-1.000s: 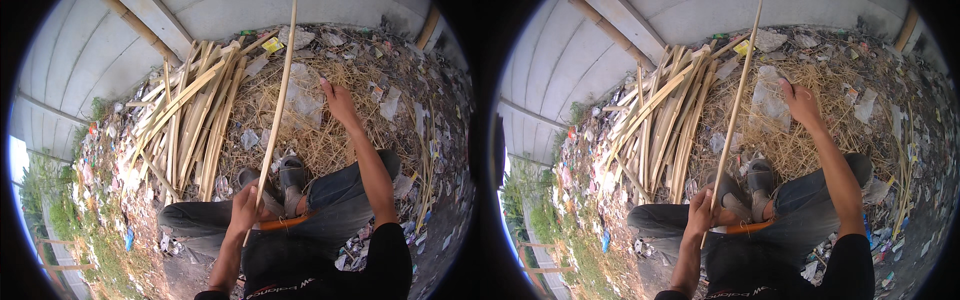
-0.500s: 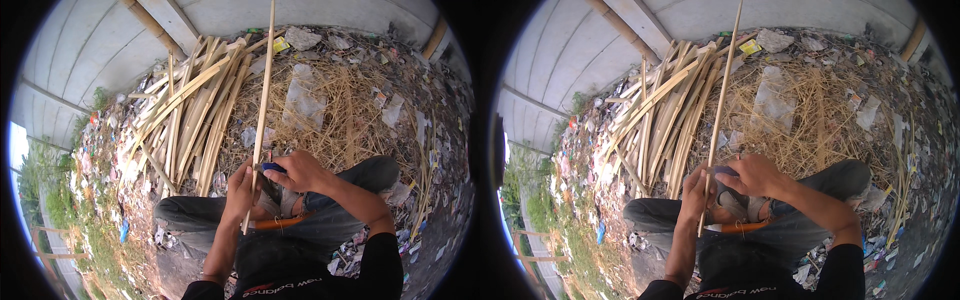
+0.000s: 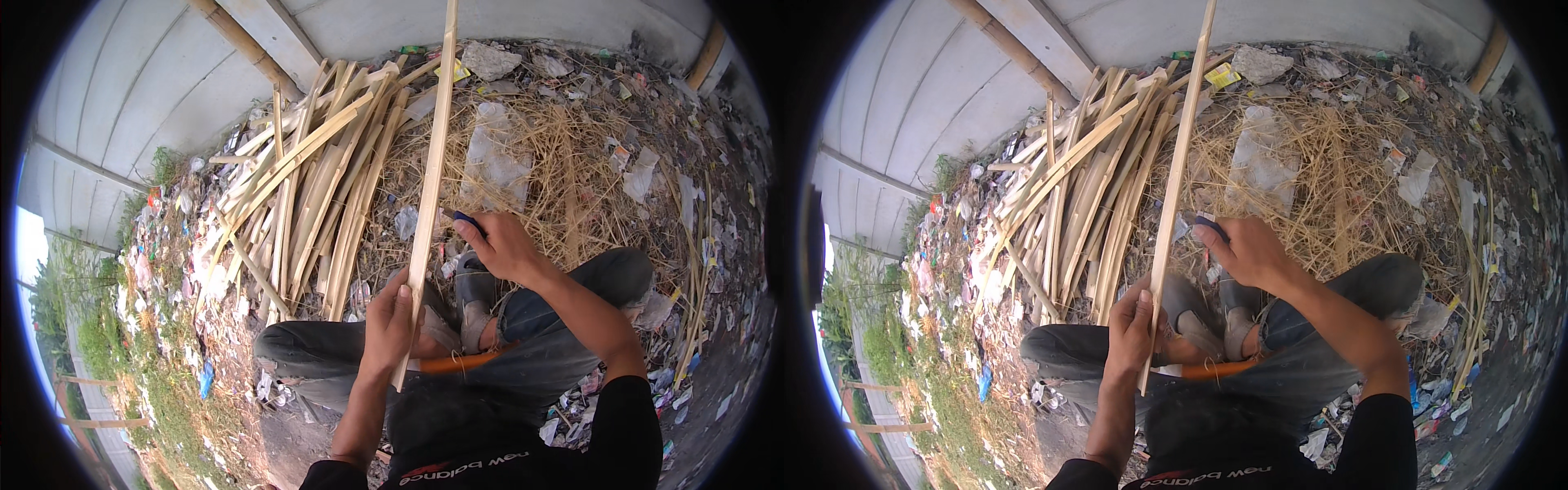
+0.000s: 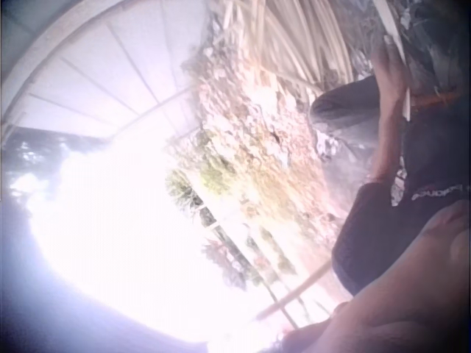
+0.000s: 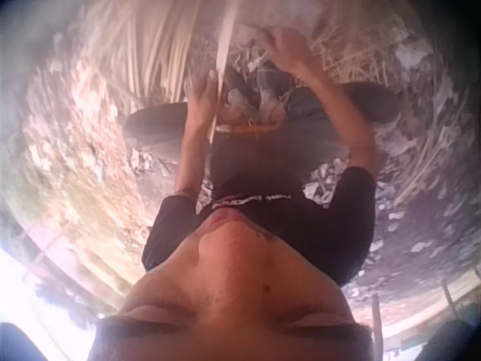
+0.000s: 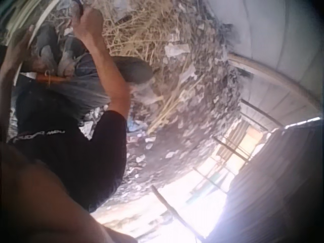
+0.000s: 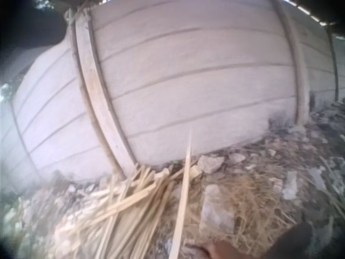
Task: The person sits on the ground and uses a knife to split long bamboo poles into thin strips. They hold the bamboo with one hand and use the knife to carefully slice along the length of the pole, separating it into smaller pieces.
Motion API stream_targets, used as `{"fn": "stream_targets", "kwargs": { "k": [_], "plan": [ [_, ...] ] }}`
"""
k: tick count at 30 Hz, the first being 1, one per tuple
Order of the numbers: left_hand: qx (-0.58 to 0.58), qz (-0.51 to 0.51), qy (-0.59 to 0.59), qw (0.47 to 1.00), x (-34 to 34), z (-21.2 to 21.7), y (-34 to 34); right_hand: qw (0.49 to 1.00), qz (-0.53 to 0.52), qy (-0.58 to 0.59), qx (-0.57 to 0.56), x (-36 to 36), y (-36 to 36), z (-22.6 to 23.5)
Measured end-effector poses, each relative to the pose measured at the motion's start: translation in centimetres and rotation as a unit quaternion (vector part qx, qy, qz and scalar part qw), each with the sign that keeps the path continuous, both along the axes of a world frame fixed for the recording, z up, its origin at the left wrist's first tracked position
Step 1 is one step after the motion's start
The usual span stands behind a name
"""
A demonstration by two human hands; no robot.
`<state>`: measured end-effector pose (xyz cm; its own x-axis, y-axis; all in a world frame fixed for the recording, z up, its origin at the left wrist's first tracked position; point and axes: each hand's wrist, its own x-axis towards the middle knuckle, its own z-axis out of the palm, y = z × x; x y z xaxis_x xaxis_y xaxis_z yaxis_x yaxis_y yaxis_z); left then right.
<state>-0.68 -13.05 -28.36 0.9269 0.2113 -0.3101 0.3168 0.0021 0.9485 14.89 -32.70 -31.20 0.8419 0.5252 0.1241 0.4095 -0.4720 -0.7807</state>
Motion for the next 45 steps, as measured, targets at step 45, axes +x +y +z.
{"fn": "stream_targets", "kwargs": {
  "k": [45],
  "plan": [
    [0.021,-0.030,0.028,0.999,-2.9,-2.3,-0.4,0.992,-0.096,0.003,-0.078,5.2,-0.3,-4.3]
  ]
}}
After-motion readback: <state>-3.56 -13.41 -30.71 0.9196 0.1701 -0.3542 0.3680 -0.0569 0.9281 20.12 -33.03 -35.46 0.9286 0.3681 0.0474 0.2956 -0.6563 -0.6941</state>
